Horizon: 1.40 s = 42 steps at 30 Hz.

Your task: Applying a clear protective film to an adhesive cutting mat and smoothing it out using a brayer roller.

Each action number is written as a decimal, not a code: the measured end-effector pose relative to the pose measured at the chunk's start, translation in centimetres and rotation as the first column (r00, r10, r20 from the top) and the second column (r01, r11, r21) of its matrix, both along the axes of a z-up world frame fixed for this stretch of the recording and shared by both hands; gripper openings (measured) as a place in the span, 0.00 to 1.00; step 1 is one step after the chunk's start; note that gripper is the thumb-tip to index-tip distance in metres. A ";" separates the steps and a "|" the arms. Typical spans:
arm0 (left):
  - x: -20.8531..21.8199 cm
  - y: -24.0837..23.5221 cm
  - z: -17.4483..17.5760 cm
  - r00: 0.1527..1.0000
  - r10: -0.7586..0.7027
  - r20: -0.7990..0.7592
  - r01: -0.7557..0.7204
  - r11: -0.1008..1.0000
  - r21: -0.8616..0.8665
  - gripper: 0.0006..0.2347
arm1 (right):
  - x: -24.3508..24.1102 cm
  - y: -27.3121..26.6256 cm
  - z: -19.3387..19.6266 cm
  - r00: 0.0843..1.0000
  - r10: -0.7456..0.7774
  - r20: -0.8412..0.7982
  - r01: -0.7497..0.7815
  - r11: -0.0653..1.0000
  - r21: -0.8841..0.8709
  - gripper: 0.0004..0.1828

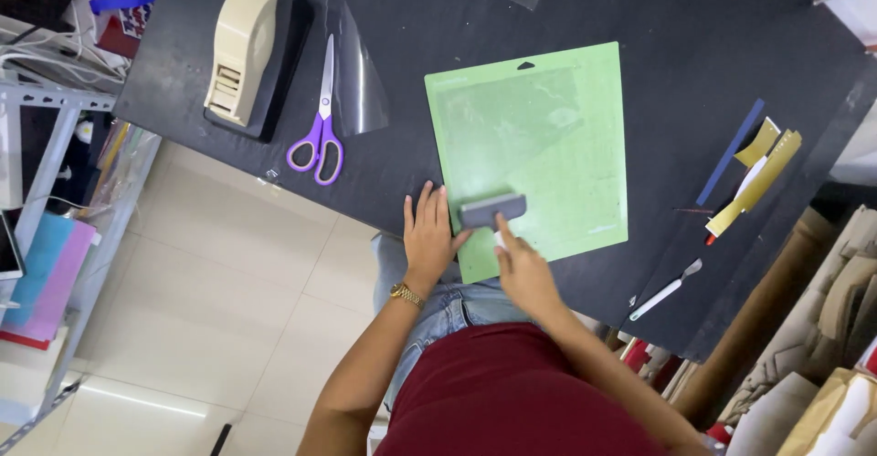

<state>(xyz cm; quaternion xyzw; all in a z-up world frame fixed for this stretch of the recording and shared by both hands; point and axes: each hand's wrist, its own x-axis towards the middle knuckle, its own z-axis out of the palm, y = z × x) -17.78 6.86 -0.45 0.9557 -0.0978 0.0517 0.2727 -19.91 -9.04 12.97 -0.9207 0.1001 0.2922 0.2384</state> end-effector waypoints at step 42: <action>8.2 -1.6 4.6 0.986 -0.017 -0.167 -0.010 0.987 -0.161 0.24 | 2.8 -3.7 4.2 0.999 -0.034 -0.030 0.033 0.999 -0.042 0.29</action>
